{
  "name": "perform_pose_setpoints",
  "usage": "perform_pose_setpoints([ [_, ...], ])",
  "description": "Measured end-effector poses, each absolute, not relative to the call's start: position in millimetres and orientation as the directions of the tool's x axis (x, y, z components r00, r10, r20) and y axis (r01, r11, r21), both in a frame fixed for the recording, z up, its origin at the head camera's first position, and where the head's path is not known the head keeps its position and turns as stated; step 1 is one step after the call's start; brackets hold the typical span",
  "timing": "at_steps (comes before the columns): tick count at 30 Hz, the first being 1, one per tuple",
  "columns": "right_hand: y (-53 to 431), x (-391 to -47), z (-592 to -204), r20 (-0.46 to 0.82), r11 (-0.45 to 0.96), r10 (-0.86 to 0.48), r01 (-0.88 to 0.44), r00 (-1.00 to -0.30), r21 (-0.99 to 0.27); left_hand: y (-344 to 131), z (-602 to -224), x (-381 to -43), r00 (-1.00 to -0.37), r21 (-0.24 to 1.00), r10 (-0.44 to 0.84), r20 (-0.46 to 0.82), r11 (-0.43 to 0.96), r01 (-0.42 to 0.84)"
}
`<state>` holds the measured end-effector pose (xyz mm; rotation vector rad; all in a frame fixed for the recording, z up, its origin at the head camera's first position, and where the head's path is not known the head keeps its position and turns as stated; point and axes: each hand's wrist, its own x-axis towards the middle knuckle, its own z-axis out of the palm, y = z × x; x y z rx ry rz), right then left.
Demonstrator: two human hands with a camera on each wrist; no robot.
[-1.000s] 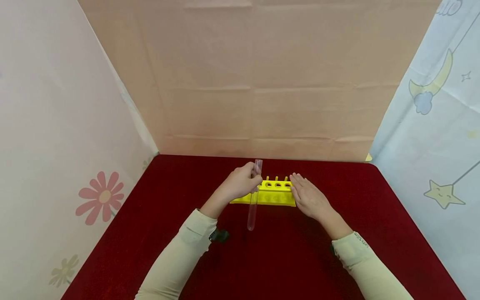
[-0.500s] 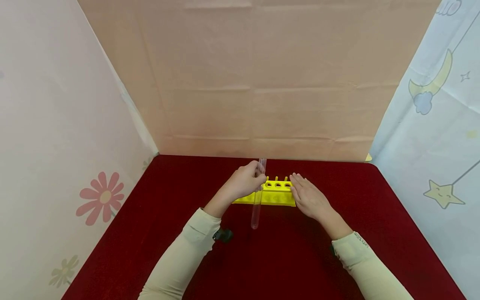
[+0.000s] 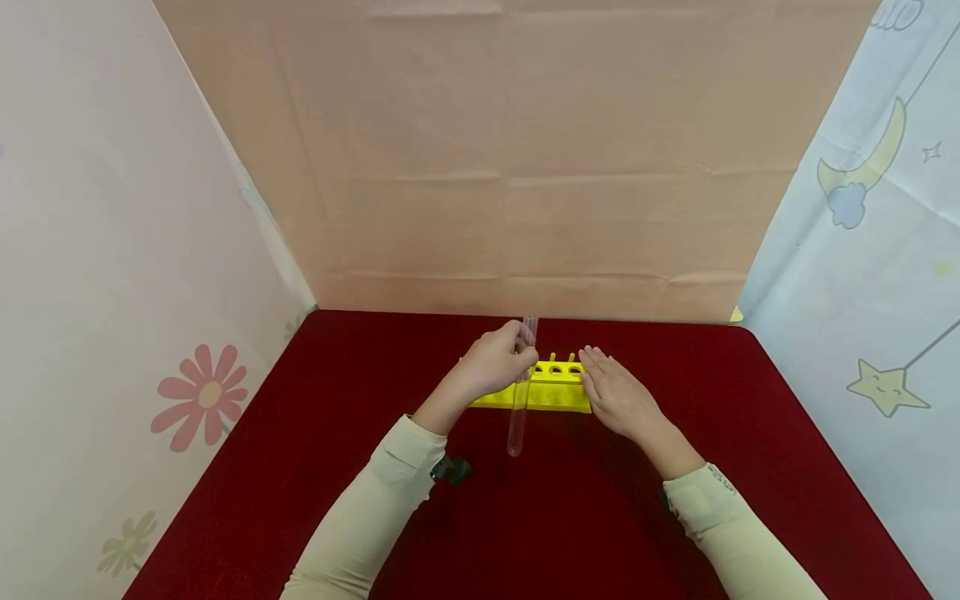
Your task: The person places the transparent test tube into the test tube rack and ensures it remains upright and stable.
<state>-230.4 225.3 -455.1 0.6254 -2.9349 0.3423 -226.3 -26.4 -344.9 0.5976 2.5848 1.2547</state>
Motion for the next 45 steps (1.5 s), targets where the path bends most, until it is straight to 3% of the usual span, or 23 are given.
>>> perform_pose_setpoints([
  [45, 224.5, -229.2, -451.7, 0.158, 0.882, -0.380, -0.409, -0.911, -0.235, -10.6, -339.2, -236.4, -0.897, 0.768, 0.433, 0.093, 0.542, 0.342],
])
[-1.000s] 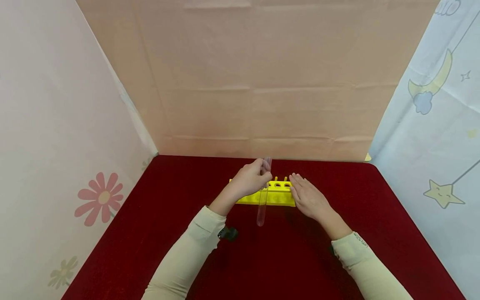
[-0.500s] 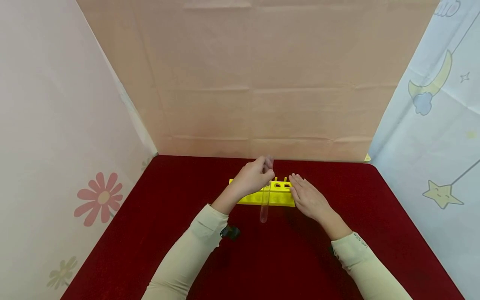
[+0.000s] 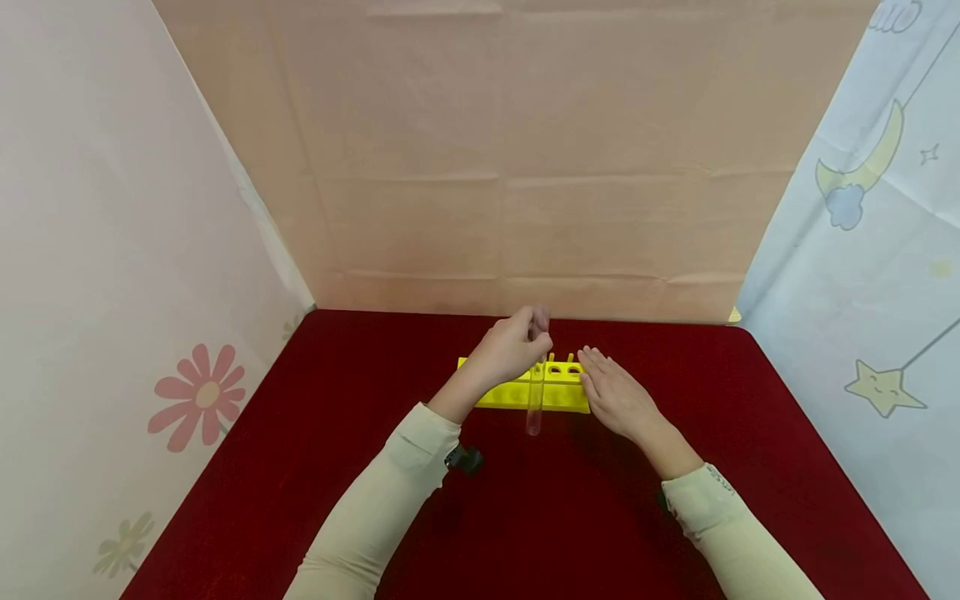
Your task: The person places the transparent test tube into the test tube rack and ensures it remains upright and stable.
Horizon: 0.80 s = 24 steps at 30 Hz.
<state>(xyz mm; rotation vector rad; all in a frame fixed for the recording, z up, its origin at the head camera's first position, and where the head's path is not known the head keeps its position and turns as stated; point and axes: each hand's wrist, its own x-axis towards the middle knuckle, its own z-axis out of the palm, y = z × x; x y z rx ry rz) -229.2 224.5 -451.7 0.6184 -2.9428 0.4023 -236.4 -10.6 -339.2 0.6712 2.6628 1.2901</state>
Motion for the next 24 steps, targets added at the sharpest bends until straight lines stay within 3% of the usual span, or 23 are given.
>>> perform_pose_setpoints([
  [24, 224.4, -228.8, -453.4, 0.149, 0.887, -0.373, -0.399, -0.916, -0.230, -0.5, -334.9, -241.5, -0.867, 0.789, 0.482, 0.131, 0.478, 0.385],
])
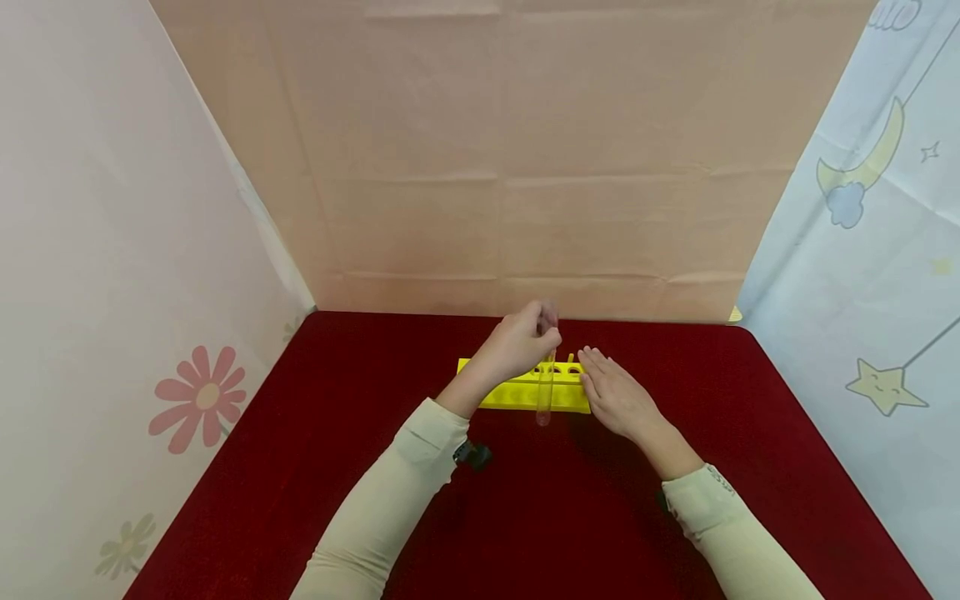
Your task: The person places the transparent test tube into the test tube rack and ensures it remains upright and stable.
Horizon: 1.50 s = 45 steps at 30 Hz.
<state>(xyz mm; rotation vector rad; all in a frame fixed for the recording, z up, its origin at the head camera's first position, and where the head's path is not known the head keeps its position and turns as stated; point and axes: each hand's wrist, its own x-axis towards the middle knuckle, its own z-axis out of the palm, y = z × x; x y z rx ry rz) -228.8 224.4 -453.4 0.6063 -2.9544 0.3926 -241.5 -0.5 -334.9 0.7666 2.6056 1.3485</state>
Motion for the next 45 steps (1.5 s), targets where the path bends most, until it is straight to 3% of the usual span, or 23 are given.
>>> perform_pose_setpoints([
  [45, 225.1, -228.6, -453.5, 0.177, 0.877, -0.367, -0.403, -0.913, -0.261, 24.0, -325.6, -248.6, -0.852, 0.777, 0.485, 0.198, 0.451, 0.438],
])
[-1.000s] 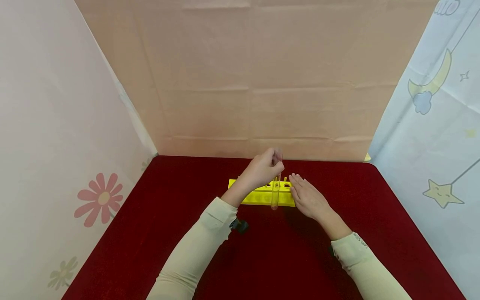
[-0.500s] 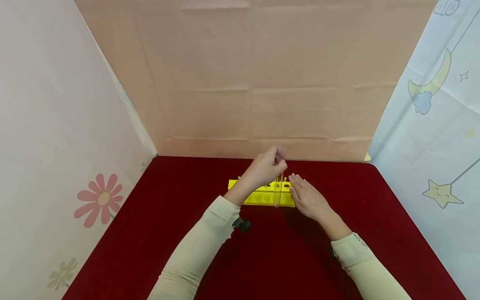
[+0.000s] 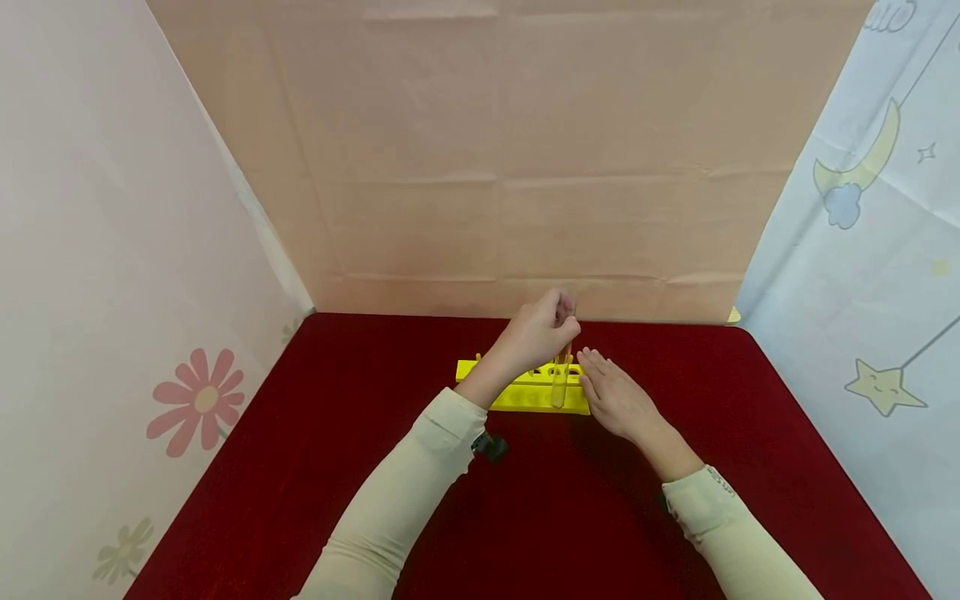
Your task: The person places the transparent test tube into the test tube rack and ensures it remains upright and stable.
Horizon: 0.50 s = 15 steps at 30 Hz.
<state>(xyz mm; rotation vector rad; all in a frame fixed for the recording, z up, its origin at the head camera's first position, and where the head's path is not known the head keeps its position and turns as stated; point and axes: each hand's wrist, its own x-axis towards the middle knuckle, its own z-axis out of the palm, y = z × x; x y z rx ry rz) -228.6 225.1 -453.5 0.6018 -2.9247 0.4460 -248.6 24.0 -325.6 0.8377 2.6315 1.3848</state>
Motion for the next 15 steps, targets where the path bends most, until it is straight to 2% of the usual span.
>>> perform_pose_setpoints([
  [15, 227.2, -230.4, -454.1, 0.183, 0.874, -0.382, -0.419, -0.906, -0.245, 30.9, -325.3, -252.1, -0.860, 0.768, 0.448, 0.245, 0.452, 0.454],
])
